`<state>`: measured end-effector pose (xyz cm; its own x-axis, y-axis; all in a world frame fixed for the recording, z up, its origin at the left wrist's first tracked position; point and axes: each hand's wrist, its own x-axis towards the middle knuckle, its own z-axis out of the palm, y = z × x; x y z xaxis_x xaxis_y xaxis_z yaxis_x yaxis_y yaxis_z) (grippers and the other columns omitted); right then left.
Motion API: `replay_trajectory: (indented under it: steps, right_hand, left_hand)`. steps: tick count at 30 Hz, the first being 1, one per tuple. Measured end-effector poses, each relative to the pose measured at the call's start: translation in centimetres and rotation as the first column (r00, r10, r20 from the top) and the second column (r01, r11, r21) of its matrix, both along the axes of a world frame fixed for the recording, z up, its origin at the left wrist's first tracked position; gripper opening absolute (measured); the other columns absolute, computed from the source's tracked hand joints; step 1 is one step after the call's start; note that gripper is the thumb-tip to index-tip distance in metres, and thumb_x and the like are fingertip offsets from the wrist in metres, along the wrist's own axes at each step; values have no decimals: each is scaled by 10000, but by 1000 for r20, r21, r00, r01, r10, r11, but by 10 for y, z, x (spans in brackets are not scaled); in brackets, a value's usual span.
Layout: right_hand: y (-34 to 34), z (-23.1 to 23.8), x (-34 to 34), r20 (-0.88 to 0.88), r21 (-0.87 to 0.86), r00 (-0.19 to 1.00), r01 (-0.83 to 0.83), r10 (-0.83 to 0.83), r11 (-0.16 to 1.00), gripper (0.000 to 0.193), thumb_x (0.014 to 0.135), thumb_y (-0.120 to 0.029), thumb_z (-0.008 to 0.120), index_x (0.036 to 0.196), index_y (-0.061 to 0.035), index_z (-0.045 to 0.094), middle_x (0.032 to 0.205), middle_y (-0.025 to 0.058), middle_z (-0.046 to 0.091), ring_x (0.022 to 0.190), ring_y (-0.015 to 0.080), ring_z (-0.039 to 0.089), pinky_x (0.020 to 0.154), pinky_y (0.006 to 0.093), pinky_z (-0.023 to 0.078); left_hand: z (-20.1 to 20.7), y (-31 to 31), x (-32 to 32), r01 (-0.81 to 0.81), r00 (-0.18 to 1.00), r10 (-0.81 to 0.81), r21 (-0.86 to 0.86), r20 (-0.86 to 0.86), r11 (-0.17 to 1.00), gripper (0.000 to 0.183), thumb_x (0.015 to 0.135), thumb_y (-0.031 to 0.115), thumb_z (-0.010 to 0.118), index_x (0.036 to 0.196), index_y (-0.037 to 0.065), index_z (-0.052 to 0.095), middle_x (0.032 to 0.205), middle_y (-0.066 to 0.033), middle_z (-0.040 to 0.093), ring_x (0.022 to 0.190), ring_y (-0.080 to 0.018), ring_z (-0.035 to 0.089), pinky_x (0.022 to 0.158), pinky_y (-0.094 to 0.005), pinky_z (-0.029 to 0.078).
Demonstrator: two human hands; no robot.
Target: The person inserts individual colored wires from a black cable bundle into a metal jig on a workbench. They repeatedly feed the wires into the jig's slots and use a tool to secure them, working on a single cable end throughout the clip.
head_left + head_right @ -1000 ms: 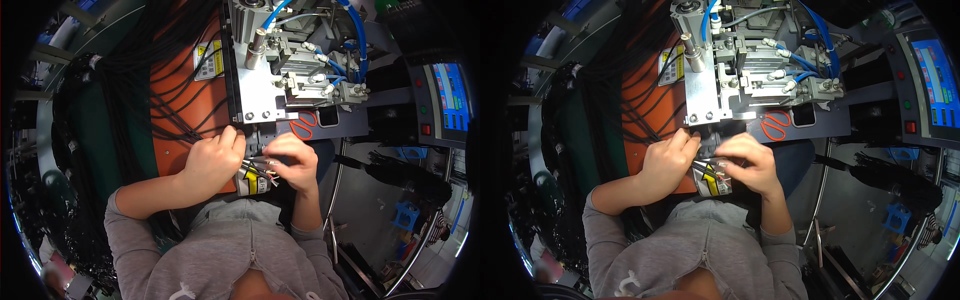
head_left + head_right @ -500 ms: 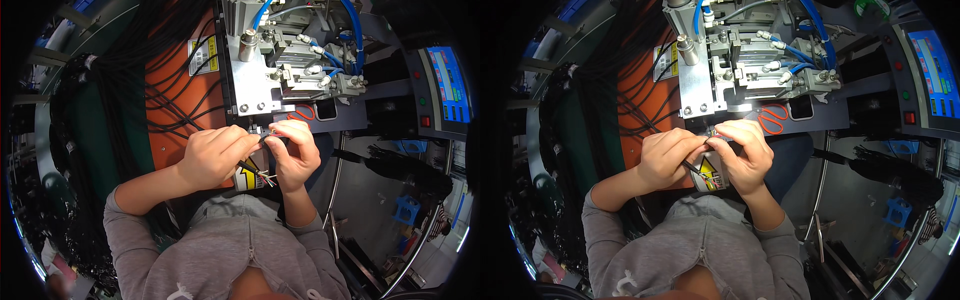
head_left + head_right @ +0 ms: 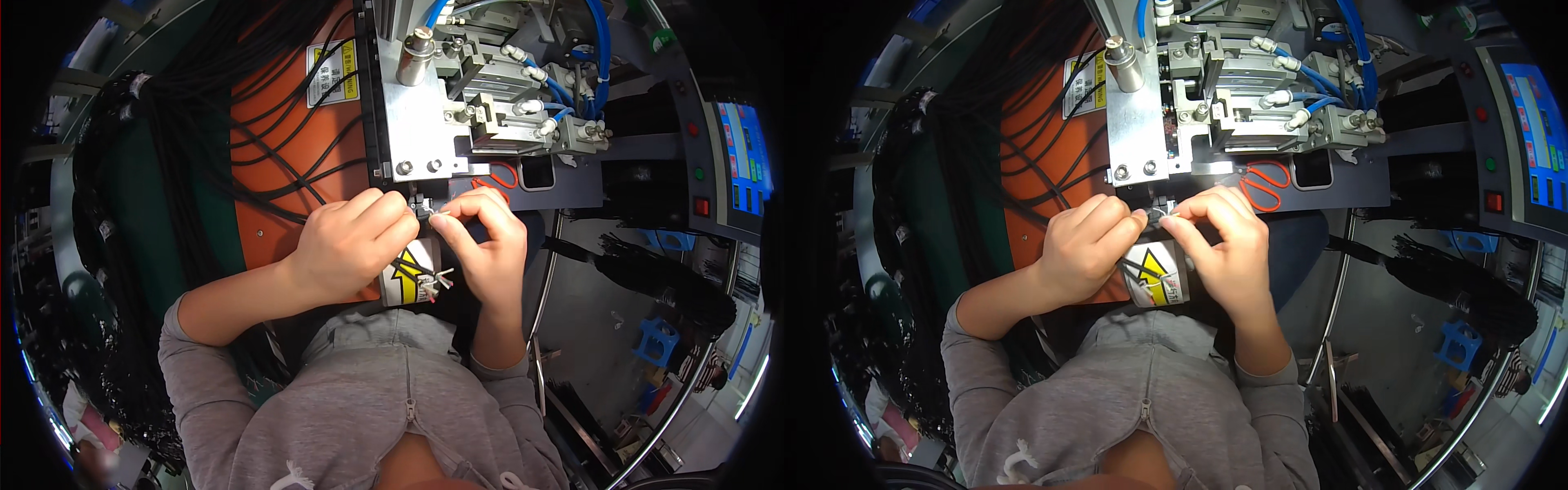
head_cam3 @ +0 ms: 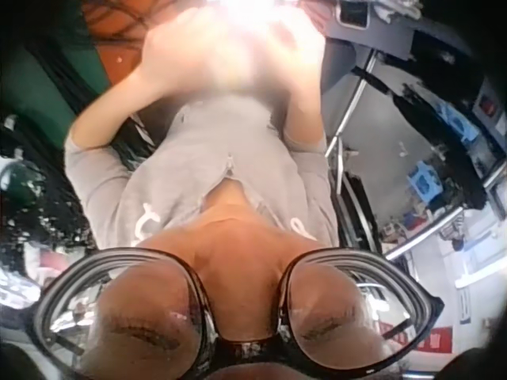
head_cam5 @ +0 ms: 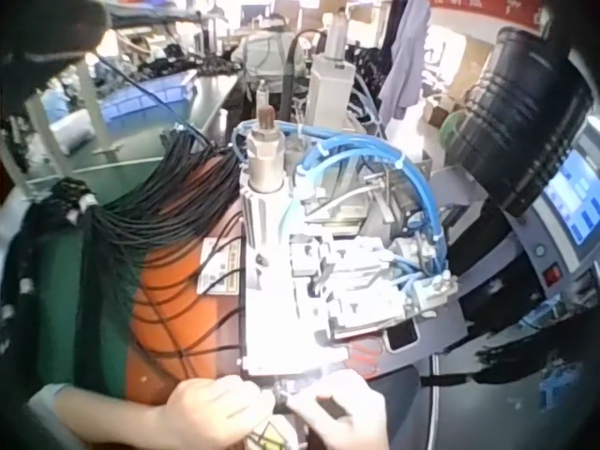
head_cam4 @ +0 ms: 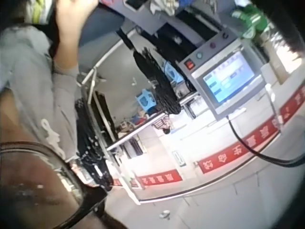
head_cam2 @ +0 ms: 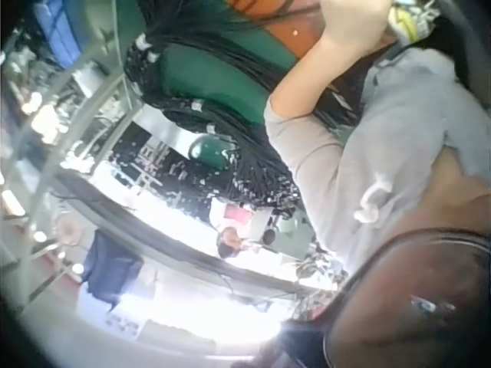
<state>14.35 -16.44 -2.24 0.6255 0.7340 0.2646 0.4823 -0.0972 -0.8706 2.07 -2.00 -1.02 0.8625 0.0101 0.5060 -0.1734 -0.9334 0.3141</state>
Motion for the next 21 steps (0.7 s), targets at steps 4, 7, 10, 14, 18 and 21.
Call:
replay_trajectory:
  steps: [4, 7, 10, 14, 18, 21]
  right_hand:
    - [-14, -13, 14, -628, 109, 763, -108, 153, 988, 85, 784, -16, 702, 832, 29, 648, 753, 67, 613, 676, 134, 568, 625, 251, 447]
    - [-11, -21, 10, -260, 32, 965, -16, 24, 999, 102, 781, -10, 699, 865, 26, 652, 763, 81, 634, 675, 146, 579, 625, 267, 454]
    - [2, -22, 3, 92, -23, 995, 42, -40, 999, 58, 780, -10, 671, 824, 7, 636, 762, 101, 633, 693, 230, 583, 640, 317, 455]
    - [5, -19, -4, 198, -115, 978, 82, -58, 990, 47, 764, -12, 653, 765, -16, 607, 721, 94, 589, 678, 271, 540, 617, 353, 430]
    - [6, -24, -6, 239, -25, 967, 92, -84, 995, 68, 741, -9, 657, 741, -20, 590, 693, 88, 562, 659, 255, 520, 617, 341, 429]
    - [10, -31, -4, 229, 45, 967, 107, -115, 993, 71, 741, -2, 648, 731, -18, 580, 685, 83, 550, 658, 242, 517, 620, 329, 430]
  left_hand:
    - [-4, -3, 0, 21, 999, -22, 40, 34, 999, 274, 689, 99, 650, 954, 32, 665, 709, -6, 490, 583, -125, 508, 434, -249, 375]
    - [-7, -8, -2, 4, 1000, -5, 126, 3, 992, 367, 677, 123, 627, 1032, 52, 679, 716, 14, 487, 577, -100, 482, 437, -232, 358]
    - [-9, -11, 1, -37, 997, 47, 148, -61, 988, 365, 672, 104, 633, 1031, 58, 680, 715, 17, 466, 563, -100, 459, 434, -229, 359]
    - [-9, -15, 0, -80, 987, 108, 211, -123, 974, 353, 686, 92, 635, 1034, 64, 683, 720, 12, 451, 568, -93, 464, 437, -223, 367]
    - [-6, -18, 1, -108, 981, 138, 206, -136, 973, 324, 711, 88, 637, 1030, 66, 686, 711, 6, 439, 559, -93, 464, 438, -221, 372]
    - [-8, -17, 3, -122, 985, 144, 206, -98, 971, 306, 718, 84, 642, 1020, 65, 690, 690, 7, 428, 543, -94, 461, 436, -224, 374]
